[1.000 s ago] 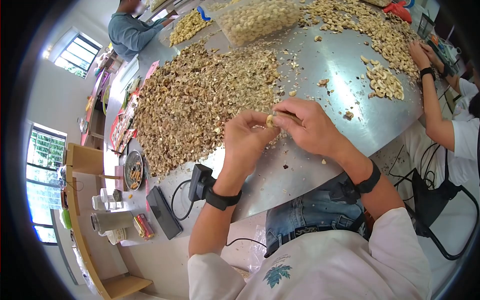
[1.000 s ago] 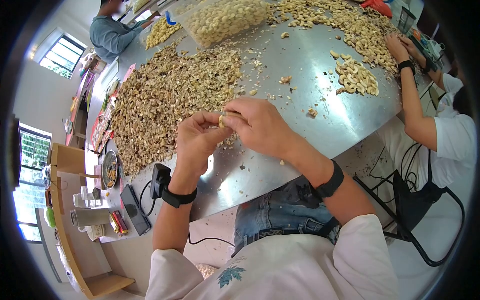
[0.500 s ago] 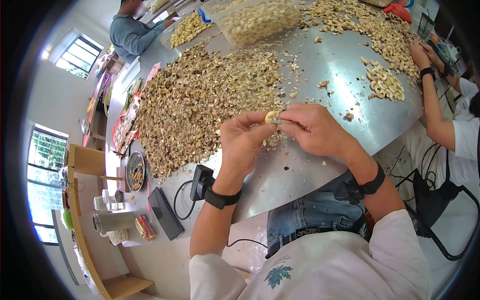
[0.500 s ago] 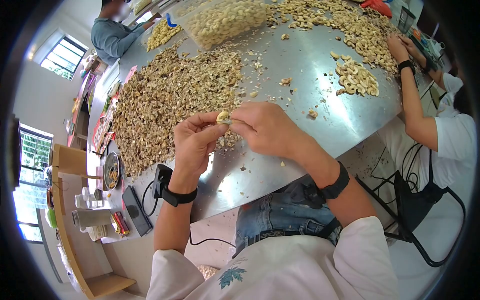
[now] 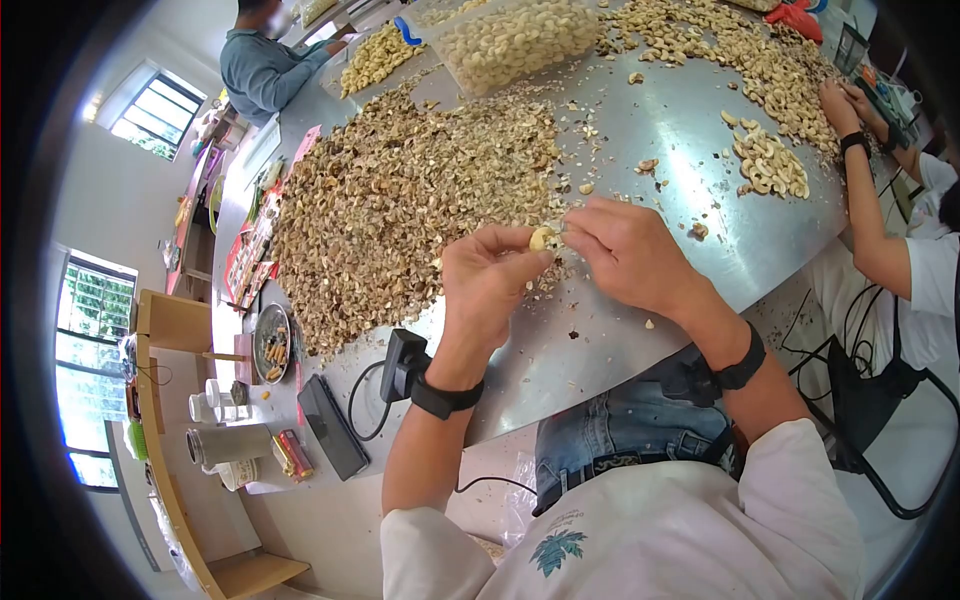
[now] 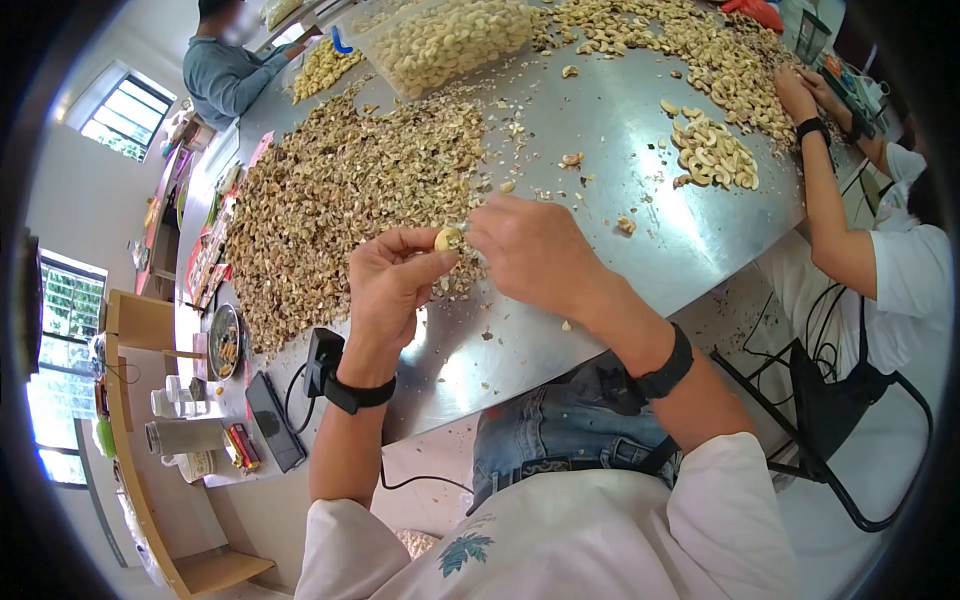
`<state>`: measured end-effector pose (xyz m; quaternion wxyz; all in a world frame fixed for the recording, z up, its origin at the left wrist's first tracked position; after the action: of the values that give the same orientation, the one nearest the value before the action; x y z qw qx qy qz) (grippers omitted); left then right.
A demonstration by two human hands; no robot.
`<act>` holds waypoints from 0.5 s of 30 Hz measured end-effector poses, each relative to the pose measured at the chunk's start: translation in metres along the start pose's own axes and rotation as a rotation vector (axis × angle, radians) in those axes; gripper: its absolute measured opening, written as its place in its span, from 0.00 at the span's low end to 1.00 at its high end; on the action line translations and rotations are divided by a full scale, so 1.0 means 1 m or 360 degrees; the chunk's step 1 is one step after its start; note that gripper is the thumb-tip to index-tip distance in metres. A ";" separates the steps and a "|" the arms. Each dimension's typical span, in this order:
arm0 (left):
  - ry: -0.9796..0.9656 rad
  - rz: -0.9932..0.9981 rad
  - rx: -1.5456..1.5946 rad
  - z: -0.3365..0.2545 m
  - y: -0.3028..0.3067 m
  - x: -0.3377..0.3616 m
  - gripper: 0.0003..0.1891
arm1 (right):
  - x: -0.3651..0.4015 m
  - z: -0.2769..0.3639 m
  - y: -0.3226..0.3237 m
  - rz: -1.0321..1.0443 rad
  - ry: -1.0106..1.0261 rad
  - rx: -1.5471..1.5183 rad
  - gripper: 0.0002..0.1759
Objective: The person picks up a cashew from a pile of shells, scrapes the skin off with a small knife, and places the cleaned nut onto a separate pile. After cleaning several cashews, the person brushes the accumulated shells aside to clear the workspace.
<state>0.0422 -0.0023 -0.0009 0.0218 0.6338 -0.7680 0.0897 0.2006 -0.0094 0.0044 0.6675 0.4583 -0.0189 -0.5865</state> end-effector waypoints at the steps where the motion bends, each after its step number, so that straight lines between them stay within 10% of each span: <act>1: -0.0011 -0.0010 -0.0007 0.000 0.000 0.000 0.10 | -0.001 0.001 0.000 0.0058 0.0021 -0.0037 0.07; 15: 0.0206 0.0062 0.0359 0.007 0.003 -0.004 0.07 | 0.002 0.003 -0.002 -0.0063 -0.0045 0.0138 0.07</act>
<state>0.0402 0.0013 -0.0084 -0.0020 0.6100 -0.7622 0.2166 0.1981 -0.0121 0.0040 0.6349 0.4788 -0.0449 -0.6046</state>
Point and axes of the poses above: each hand's wrist, its own x-axis away from the middle knuckle, its own y-axis out of the back of the hand, z = x × y, the point moved 4 cm from there along -x, towards the middle knuckle, and after that the axes turned 6 degrees about z, right-handed, at the moved point
